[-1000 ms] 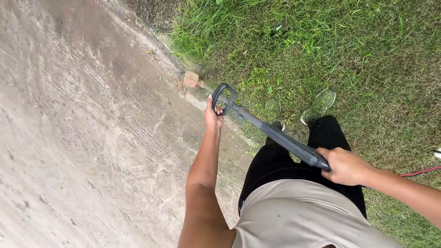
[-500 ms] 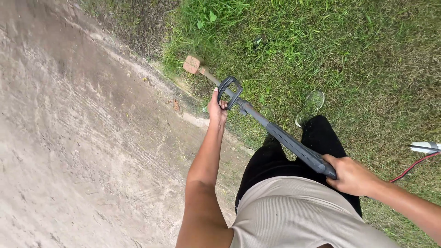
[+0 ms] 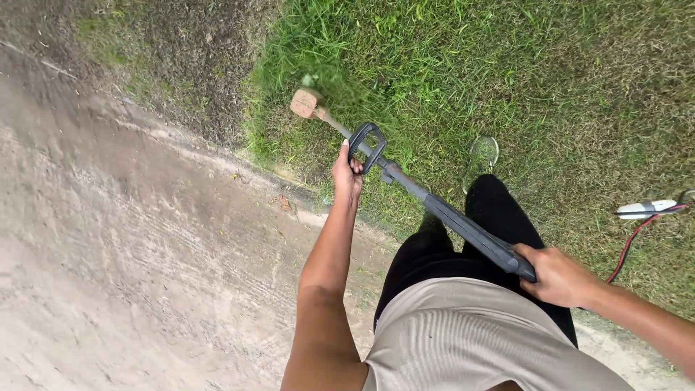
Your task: Trimming grass along a concrete edge and building foundation using an electric string trimmer
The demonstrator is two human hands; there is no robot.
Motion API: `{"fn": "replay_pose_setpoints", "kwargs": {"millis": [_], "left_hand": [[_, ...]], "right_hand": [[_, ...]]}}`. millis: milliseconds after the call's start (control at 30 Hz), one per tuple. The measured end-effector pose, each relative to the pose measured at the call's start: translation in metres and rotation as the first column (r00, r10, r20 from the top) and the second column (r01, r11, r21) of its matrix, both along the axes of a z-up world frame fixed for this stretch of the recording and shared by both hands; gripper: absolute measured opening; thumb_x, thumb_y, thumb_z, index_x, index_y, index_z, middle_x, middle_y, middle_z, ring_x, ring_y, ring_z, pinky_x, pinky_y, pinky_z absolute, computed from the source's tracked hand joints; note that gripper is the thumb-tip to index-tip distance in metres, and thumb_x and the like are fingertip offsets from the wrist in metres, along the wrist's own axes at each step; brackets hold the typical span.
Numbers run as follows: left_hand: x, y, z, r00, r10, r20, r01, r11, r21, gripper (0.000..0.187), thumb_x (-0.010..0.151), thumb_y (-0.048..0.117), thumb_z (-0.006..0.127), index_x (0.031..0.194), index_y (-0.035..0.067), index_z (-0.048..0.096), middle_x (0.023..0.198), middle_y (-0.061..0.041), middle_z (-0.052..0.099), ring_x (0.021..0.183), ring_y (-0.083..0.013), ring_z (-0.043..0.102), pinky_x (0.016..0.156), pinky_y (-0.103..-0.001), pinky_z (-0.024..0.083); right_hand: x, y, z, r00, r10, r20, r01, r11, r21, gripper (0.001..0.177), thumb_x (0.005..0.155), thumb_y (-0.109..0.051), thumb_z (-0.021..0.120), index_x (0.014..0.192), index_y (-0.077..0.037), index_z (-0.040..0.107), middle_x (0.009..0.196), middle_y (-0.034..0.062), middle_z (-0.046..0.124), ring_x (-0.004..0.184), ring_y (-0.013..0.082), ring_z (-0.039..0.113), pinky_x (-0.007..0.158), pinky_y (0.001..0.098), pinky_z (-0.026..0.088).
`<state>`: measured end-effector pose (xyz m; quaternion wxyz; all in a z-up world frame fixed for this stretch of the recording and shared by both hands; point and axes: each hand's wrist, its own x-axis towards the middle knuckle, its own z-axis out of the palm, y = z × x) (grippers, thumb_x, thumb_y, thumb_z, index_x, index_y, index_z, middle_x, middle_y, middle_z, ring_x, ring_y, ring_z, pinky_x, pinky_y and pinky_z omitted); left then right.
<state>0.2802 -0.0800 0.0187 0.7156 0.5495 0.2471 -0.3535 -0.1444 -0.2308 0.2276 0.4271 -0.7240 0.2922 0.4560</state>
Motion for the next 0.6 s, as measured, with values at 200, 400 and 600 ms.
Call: {"fn": "replay_pose_setpoints", "kwargs": {"millis": [200, 400, 600], "left_hand": [[-0.004, -0.040, -0.014, 0.998, -0.030, 0.050, 0.033, 0.998, -0.052, 0.032, 0.097, 0.020, 0.070, 0.069, 0.011, 0.058, 0.042, 0.000, 0.043, 0.035, -0.0106, 0.041, 0.036, -0.026, 0.042], [-0.012, -0.098, 0.027, 0.994, -0.107, 0.024, 0.106, 0.994, 0.030, 0.026, 0.093, 0.027, 0.075, 0.085, 0.005, 0.064, 0.044, 0.003, 0.045, 0.036, -0.0089, 0.044, 0.039, -0.024, 0.045], [-0.013, -0.152, 0.022, 0.984, -0.167, 0.068, 0.160, 0.983, 0.090, 0.033, 0.091, 0.032, 0.076, 0.069, 0.012, 0.061, 0.042, 0.000, 0.043, 0.037, -0.0118, 0.042, 0.043, -0.027, 0.042]], "right_hand": [[-0.018, -0.030, -0.001, 0.994, -0.093, 0.065, 0.089, 0.994, 0.057, 0.064, 0.088, -0.019, 0.074, 0.144, -0.020, 0.045, 0.079, 0.0033, 0.081, 0.042, 0.0099, 0.064, 0.037, 0.0269, 0.050], [-0.021, -0.069, 0.012, 0.996, -0.091, 0.009, 0.090, 0.993, 0.078, 0.069, 0.091, -0.015, 0.071, 0.150, -0.021, 0.037, 0.091, 0.0089, 0.084, 0.038, 0.0078, 0.062, 0.032, 0.0202, 0.052], [-0.028, -0.103, 0.010, 0.980, -0.194, 0.042, 0.190, 0.977, 0.098, 0.066, 0.091, -0.011, 0.072, 0.149, -0.018, 0.041, 0.063, 0.0045, 0.076, 0.035, 0.0094, 0.062, 0.030, 0.0211, 0.048]]}}
